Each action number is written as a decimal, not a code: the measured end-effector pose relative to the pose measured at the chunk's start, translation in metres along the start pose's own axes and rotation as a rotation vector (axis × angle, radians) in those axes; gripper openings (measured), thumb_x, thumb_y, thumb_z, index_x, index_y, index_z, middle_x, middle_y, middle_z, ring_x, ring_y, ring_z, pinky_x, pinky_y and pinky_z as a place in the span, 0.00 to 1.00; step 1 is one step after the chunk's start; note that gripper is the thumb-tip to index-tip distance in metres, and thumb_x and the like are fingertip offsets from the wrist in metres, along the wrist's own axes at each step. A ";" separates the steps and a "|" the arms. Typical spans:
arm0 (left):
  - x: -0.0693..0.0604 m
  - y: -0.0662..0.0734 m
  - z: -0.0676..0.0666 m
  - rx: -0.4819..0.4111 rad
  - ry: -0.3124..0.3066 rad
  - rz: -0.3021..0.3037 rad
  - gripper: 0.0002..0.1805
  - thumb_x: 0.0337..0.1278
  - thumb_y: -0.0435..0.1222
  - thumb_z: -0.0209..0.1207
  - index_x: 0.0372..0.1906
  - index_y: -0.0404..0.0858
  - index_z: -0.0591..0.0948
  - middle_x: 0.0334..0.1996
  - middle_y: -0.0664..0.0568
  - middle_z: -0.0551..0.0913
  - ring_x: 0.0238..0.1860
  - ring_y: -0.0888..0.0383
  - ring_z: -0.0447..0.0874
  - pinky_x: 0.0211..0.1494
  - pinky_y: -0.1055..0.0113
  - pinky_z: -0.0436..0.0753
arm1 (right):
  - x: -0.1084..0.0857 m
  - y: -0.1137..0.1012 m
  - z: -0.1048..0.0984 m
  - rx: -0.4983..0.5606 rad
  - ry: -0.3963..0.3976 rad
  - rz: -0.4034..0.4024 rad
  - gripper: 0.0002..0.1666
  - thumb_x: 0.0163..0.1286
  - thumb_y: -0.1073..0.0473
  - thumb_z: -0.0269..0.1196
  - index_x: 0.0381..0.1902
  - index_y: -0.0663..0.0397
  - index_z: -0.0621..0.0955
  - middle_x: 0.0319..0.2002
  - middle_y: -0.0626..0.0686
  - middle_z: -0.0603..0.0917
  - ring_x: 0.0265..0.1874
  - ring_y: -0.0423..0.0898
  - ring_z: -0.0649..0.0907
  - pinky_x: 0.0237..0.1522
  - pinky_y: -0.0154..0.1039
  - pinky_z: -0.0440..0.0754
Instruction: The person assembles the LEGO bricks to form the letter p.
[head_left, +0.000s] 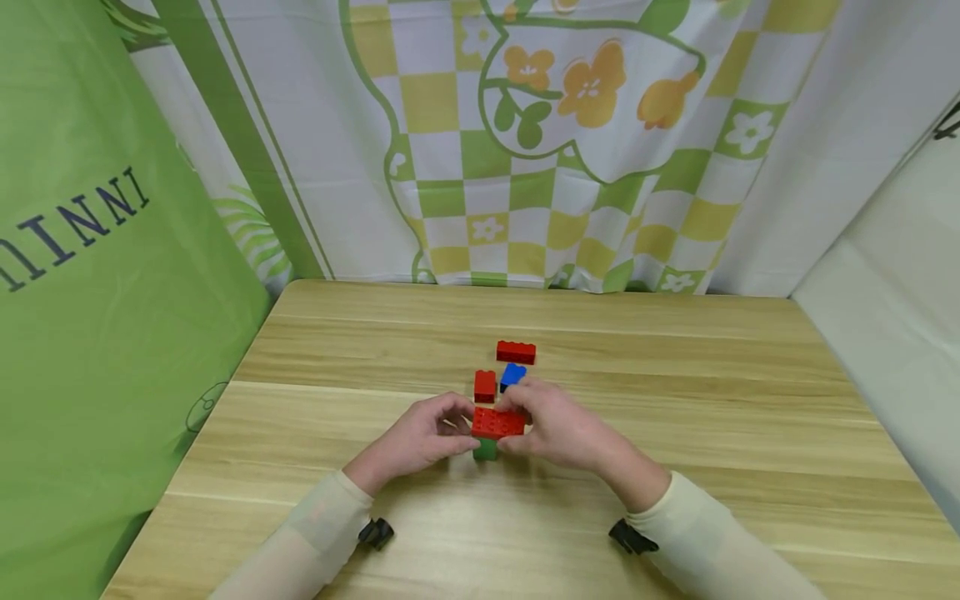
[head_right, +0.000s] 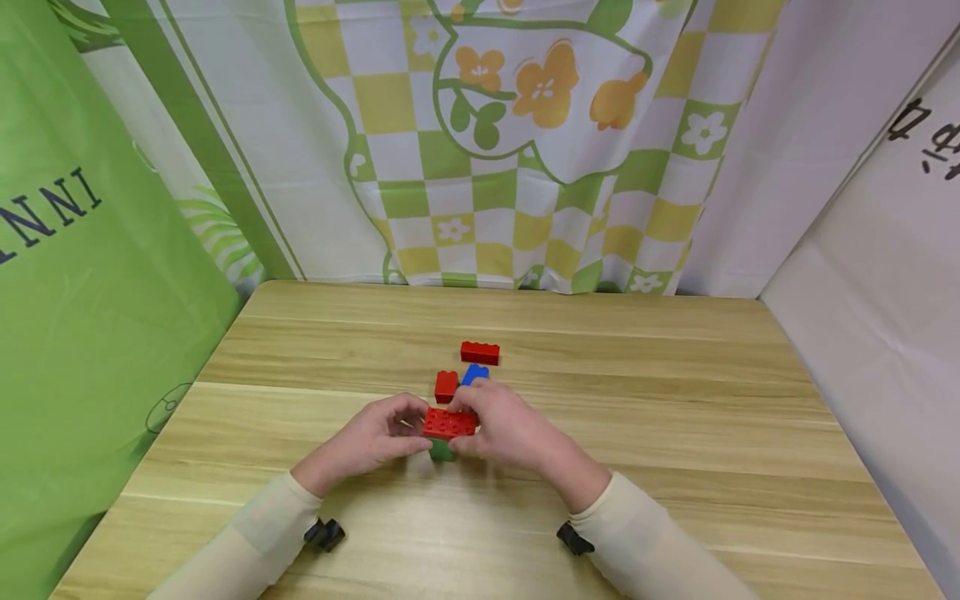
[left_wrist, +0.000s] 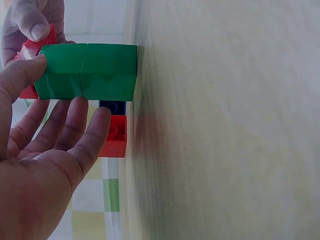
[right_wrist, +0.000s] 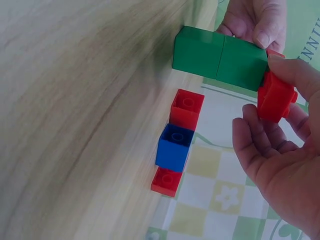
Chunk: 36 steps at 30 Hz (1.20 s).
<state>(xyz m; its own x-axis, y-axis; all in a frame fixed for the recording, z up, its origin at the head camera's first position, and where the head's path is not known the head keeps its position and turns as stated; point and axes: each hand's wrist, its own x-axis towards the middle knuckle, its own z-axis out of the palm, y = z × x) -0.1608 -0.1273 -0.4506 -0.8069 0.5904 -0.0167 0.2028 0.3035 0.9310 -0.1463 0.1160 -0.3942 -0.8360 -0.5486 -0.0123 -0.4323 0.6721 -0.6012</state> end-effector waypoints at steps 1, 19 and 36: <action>0.000 0.000 0.000 -0.003 -0.001 0.000 0.17 0.57 0.39 0.69 0.50 0.43 0.79 0.44 0.55 0.82 0.44 0.56 0.82 0.49 0.63 0.82 | 0.000 0.000 0.000 0.001 0.003 -0.007 0.19 0.56 0.52 0.75 0.44 0.45 0.81 0.38 0.42 0.77 0.35 0.42 0.75 0.37 0.39 0.77; 0.000 -0.001 0.001 -0.001 0.002 -0.004 0.17 0.57 0.39 0.69 0.50 0.44 0.79 0.45 0.55 0.81 0.44 0.56 0.82 0.48 0.63 0.82 | 0.001 -0.002 0.001 0.005 0.024 -0.024 0.18 0.55 0.54 0.76 0.42 0.48 0.83 0.34 0.43 0.76 0.31 0.42 0.73 0.32 0.39 0.74; -0.001 -0.001 0.001 0.027 0.022 0.015 0.20 0.57 0.40 0.69 0.54 0.44 0.78 0.45 0.56 0.81 0.43 0.58 0.82 0.48 0.63 0.82 | 0.005 -0.005 -0.004 0.024 -0.010 -0.032 0.16 0.55 0.56 0.76 0.40 0.48 0.83 0.33 0.41 0.78 0.32 0.42 0.73 0.32 0.38 0.74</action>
<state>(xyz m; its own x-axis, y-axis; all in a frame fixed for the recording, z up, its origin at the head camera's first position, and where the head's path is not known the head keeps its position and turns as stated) -0.1597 -0.1276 -0.4513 -0.8154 0.5789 0.0055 0.2299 0.3151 0.9208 -0.1498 0.1122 -0.3884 -0.8183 -0.5749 -0.0005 -0.4508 0.6422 -0.6200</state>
